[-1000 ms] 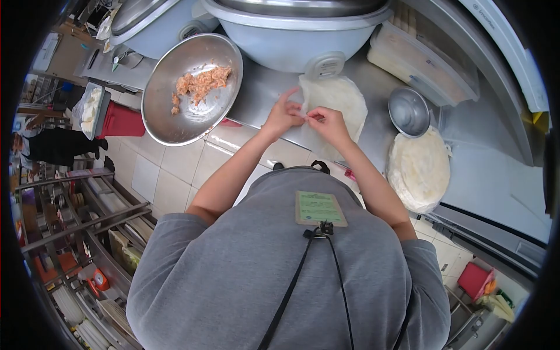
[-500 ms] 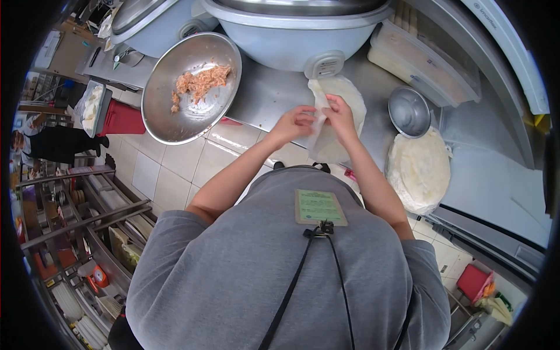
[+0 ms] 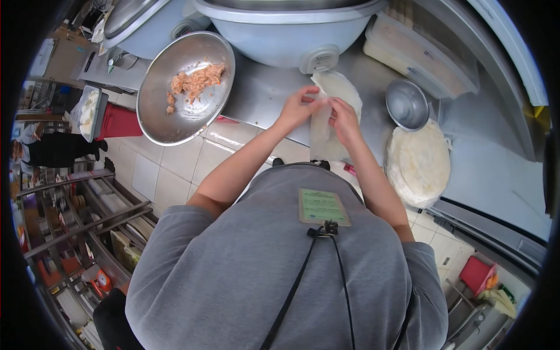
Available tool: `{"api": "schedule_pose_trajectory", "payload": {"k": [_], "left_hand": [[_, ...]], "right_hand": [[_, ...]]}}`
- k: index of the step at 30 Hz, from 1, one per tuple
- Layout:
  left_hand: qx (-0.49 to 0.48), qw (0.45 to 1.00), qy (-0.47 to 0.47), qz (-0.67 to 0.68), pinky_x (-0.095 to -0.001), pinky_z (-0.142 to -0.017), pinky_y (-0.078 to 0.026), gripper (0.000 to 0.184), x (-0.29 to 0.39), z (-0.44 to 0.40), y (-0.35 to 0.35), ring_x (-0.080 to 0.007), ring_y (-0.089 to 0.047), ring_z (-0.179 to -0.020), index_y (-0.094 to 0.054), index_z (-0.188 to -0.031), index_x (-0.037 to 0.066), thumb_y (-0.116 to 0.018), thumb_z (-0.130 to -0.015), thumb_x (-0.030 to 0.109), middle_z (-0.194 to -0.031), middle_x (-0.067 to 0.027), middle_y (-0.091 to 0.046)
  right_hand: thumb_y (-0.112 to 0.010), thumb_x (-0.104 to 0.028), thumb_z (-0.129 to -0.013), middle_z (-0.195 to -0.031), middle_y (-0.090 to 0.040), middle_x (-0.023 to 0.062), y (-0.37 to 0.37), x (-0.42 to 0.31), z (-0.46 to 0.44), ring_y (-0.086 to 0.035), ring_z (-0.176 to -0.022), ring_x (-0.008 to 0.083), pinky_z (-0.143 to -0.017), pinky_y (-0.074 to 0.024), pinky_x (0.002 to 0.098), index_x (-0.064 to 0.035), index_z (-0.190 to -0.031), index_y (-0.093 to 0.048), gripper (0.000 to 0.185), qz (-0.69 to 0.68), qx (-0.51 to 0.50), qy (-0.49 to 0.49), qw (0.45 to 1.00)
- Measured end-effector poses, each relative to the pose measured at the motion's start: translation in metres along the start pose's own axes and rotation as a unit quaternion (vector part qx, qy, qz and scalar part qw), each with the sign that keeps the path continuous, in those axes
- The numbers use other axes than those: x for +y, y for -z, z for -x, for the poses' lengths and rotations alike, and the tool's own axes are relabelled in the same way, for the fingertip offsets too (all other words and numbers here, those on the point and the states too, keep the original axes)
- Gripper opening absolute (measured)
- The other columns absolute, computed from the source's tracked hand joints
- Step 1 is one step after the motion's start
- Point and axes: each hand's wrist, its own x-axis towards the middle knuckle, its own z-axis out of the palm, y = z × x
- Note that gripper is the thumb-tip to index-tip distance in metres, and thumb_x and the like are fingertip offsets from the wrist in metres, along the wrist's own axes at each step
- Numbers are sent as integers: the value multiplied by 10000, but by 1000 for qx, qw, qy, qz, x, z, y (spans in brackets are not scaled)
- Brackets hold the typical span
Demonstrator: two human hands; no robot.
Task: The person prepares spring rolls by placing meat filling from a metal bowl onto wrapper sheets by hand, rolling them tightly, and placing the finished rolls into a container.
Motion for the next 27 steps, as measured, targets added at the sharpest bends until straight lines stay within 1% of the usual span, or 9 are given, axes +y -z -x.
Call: {"api": "schedule_pose_trajectory", "payload": {"k": [5, 8, 10, 14, 17, 19, 23, 25, 27], "left_hand": [[6, 998, 66, 20, -283, -718, -490, 435, 6, 2, 4, -157, -613, -805, -581, -1114, 13, -708, -780, 261, -963, -122, -643], [25, 999, -17, -18, -271, -728, -484, 376, 0, 4, 0, -144, -613, -805, -601, -1107, -7, -654, -830, 241, -940, -104, -656], [6, 997, 1, 74, -257, -741, -479, 332, -3, 5, -1, -126, -606, -836, -607, -1117, -25, -619, -855, 179, -966, -104, -659], [-20, 992, 59, 112, -251, -753, -474, 340, 0, 13, -5, -119, -600, -858, -587, -1154, -32, -604, -861, 139, -991, -106, -659], [-2, 998, 5, 62, -254, -746, -480, 302, 2, 16, -7, -129, -611, -848, -613, -1093, -41, -615, -849, 137, -937, -107, -668], [43, 997, 7, -56, -267, -716, -494, 237, 9, 17, -4, -136, -626, -776, -633, -997, -50, -621, -835, 123, -876, -106, -671], [93, 992, 12, -85, -276, -682, -516, 135, -24, -2, 30, -149, -627, -689, -622, -864, -46, -626, -806, 76, -798, -102, -657], [146, 988, 47, 32, -270, -653, -523, 105, -37, -5, 53, -138, -614, -717, -610, -861, -13, -654, -791, 51, -780, -78, -634], [132, 987, 77, 56, -281, -665, -533, 153, -49, -6, 68, -159, -617, -744, -587, -913, -13, -654, -789, 47, -845, -94, -624]], "right_hand": [[-522, -179, -907, -1032, -603, 48, -3, 6, 4, -578, -942, 135, -792, -497, 291, -39, -1117, -579, 260, 102, -68, 56, 991], [-545, -143, -889, -1035, -594, 54, -8, 5, 4, -572, -975, 147, -823, -498, 307, -23, -1174, -520, 310, 60, -25, 37, 997], [-575, -123, -865, -996, -591, 52, -12, 0, 7, -576, -934, 143, -789, -506, 303, -27, -1226, -449, 395, -17, 17, 16, 1000], [-608, -90, -828, -920, -583, 47, -12, 0, 6, -580, -863, 140, -760, -509, 293, -31, -1236, -414, 456, 36, 27, 40, 998], [-603, -81, -835, -932, -586, 56, -8, 2, 0, -576, -890, 153, -784, -493, 316, -63, -1229, -413, 438, 84, 24, 47, 995], [-580, -14, -783, -798, -563, 38, -7, 4, -3, -578, -779, 123, -698, -523, 280, -20, -1227, -416, 474, 93, 50, 74, 992], [-561, 1, -771, -777, -557, 33, 15, 0, 1, -580, -721, 120, -650, -529, 273, -12, -1214, -432, 462, 135, 95, 104, 981], [-540, 0, -777, -788, -566, 40, 41, 1, -2, -574, -656, 125, -629, -535, 268, -9, -1157, -492, 383, 146, 189, 123, 963], [-534, -1, -783, -812, -580, 39, 55, 2, -3, -583, -689, 132, -630, -530, 274, -14, -1132, -522, 350, 140, 188, 87, 968]]}}
